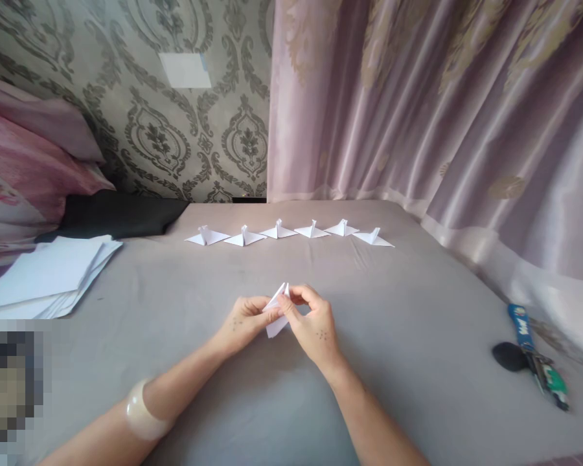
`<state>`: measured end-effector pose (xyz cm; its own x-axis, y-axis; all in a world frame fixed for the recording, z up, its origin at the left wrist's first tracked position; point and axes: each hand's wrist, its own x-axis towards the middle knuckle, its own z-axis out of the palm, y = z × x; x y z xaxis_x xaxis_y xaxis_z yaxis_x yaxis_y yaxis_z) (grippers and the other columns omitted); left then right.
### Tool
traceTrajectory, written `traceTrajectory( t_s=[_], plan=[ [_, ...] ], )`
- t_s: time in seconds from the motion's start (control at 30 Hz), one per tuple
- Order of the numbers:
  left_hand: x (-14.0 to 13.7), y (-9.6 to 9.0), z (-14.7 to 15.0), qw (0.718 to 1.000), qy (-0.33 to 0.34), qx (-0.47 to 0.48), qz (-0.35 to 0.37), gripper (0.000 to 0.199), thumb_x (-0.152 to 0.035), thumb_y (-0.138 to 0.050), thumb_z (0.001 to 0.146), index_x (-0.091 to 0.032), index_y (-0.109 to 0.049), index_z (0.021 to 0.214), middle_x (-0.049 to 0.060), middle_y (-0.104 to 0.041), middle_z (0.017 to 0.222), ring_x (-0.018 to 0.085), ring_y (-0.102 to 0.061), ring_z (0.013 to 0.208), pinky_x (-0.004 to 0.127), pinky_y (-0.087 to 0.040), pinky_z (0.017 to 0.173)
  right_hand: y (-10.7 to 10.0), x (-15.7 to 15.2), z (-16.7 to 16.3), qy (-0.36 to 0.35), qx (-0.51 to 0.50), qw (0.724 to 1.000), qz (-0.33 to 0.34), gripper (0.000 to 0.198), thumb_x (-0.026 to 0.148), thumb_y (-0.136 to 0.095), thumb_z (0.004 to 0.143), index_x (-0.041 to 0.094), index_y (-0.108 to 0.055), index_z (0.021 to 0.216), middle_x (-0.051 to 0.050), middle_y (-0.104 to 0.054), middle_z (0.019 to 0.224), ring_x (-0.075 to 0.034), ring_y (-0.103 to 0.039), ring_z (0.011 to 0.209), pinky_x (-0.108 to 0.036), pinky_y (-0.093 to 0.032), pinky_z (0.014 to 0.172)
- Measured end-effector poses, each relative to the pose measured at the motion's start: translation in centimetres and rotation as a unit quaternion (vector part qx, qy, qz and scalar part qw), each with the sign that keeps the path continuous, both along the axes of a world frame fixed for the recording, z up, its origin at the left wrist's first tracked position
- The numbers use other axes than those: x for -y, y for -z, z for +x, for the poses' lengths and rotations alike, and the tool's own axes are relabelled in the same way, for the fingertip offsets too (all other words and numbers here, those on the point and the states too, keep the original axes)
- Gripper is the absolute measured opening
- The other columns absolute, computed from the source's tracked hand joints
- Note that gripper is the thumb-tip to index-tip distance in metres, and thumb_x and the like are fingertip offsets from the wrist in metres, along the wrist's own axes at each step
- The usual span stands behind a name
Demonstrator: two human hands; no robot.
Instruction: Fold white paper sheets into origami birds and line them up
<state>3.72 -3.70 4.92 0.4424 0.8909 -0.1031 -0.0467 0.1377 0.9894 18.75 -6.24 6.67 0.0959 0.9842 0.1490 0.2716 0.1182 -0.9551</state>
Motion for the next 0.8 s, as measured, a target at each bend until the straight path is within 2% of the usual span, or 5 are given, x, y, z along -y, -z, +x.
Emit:
traceTrajectory(
  t_s=[0.27,0.47,0.6,0.67,0.8],
  plan=[
    [-0.3,0.0,-0.3,0.998,0.053,0.007,-0.015,0.038,-0.050,-0.067,0.078,-0.013,-0.076,0.079,0.005,-0.065,0.064,0.013,-0.054,0.058,0.023,-0.039,0.055,-0.6,-0.1,0.5,-0.021,-0.060,0.998,-0.022,0.026,0.043,-0.063,0.080,0.020,-0.064,0.070,0.000,-0.057,0.066,-0.014,-0.054,0.063,-0.024,-0.046,0.055],
    [-0.2,0.1,-0.4,0.998,0.054,-0.007,-0.009,0.036,-0.049,-0.070,0.075,-0.013,-0.076,0.076,0.002,-0.062,0.058,0.011,-0.050,0.054,0.021,-0.035,0.052,-0.8,-0.1,0.6,-0.061,-0.096,0.991,-0.066,0.026,0.045,-0.067,0.078,0.019,-0.070,0.081,-0.001,-0.062,0.075,-0.015,-0.056,0.070,-0.025,-0.045,0.062],
    [-0.1,0.0,-0.3,0.998,0.061,-0.017,-0.015,0.036,-0.049,-0.071,0.074,-0.014,-0.077,0.076,0.002,-0.063,0.058,0.011,-0.049,0.054,0.022,-0.034,0.051,-0.4,0.0,0.3,-0.022,-0.091,0.995,-0.025,0.027,0.041,-0.070,0.075,0.019,-0.067,0.060,0.001,-0.053,0.064,-0.012,-0.050,0.061,-0.026,-0.040,0.056],
    [-0.1,-0.1,-0.3,0.997,0.067,-0.024,-0.011,0.037,-0.049,-0.070,0.074,-0.013,-0.077,0.077,0.003,-0.064,0.058,0.012,-0.050,0.054,0.022,-0.033,0.051,-0.1,-0.2,0.3,-0.016,-0.109,0.993,-0.030,0.028,0.041,-0.071,0.075,0.020,-0.066,0.057,0.001,-0.052,0.062,-0.012,-0.049,0.059,-0.026,-0.040,0.055],
    [-0.1,0.2,-0.3,0.995,0.088,-0.020,-0.031,0.038,-0.051,-0.071,0.073,-0.013,-0.076,0.076,0.004,-0.066,0.061,0.012,-0.052,0.052,0.022,-0.035,0.050,0.1,-0.8,1.3,0.054,-0.154,0.986,-0.043,0.023,0.044,-0.075,0.069,0.021,-0.073,0.071,-0.001,-0.062,0.067,-0.015,-0.057,0.066,-0.029,-0.048,0.064]
  ],
)
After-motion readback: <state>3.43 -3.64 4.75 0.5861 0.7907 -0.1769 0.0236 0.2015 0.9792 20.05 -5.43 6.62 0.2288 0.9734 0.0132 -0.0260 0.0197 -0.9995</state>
